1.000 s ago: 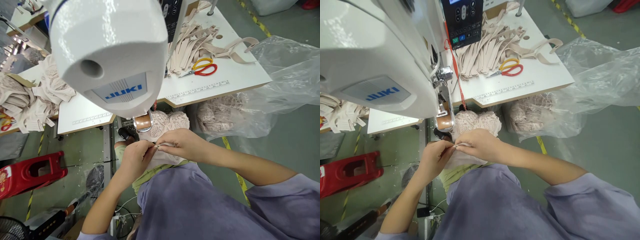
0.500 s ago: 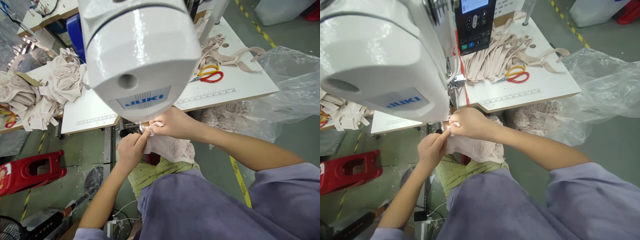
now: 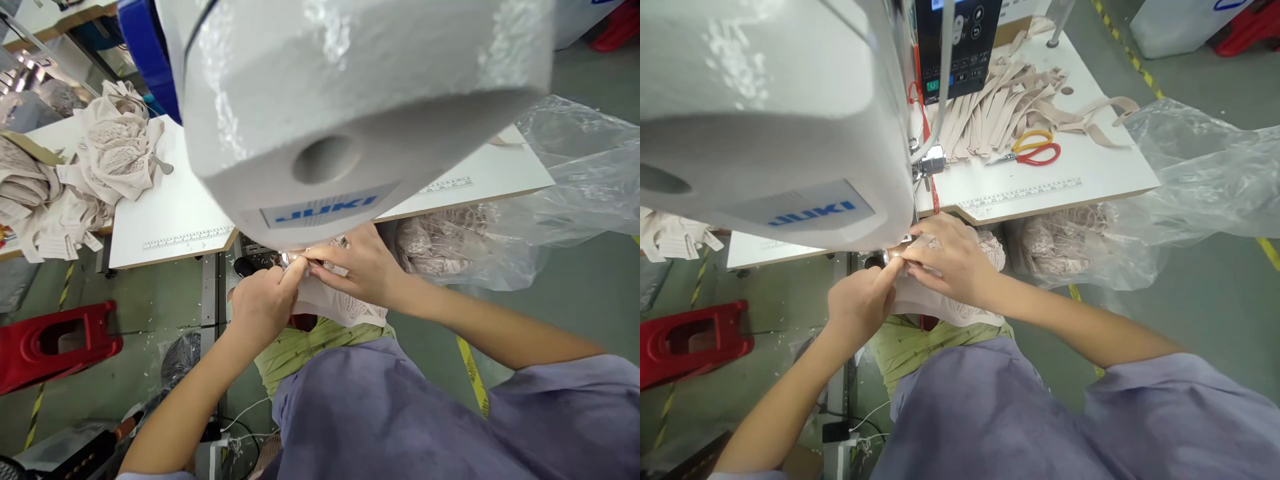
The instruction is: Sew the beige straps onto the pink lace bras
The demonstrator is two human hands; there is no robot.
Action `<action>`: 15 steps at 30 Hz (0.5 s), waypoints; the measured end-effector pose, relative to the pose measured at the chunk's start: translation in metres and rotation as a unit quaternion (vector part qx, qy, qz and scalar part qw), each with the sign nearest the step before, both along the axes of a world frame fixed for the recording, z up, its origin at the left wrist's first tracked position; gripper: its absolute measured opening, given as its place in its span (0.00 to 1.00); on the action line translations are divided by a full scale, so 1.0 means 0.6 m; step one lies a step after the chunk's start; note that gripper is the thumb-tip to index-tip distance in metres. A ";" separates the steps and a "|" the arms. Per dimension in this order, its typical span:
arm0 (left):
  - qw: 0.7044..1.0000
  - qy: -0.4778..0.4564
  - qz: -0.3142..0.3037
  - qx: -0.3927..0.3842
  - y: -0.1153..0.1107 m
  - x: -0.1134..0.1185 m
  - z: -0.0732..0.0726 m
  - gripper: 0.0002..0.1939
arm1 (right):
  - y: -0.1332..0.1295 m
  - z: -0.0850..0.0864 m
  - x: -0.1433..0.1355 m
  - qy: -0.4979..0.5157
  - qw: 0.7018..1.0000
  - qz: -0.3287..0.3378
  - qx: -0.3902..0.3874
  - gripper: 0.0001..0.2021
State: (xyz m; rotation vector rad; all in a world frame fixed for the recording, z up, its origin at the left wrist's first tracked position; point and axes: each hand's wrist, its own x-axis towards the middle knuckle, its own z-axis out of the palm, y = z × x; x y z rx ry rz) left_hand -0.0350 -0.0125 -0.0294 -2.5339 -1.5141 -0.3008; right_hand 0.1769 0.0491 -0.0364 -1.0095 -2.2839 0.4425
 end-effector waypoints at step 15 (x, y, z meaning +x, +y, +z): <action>0.994 0.027 -0.100 -0.022 0.042 -0.035 0.001 0.20 | -0.061 -0.075 -0.016 0.226 0.951 -0.093 -0.191 0.22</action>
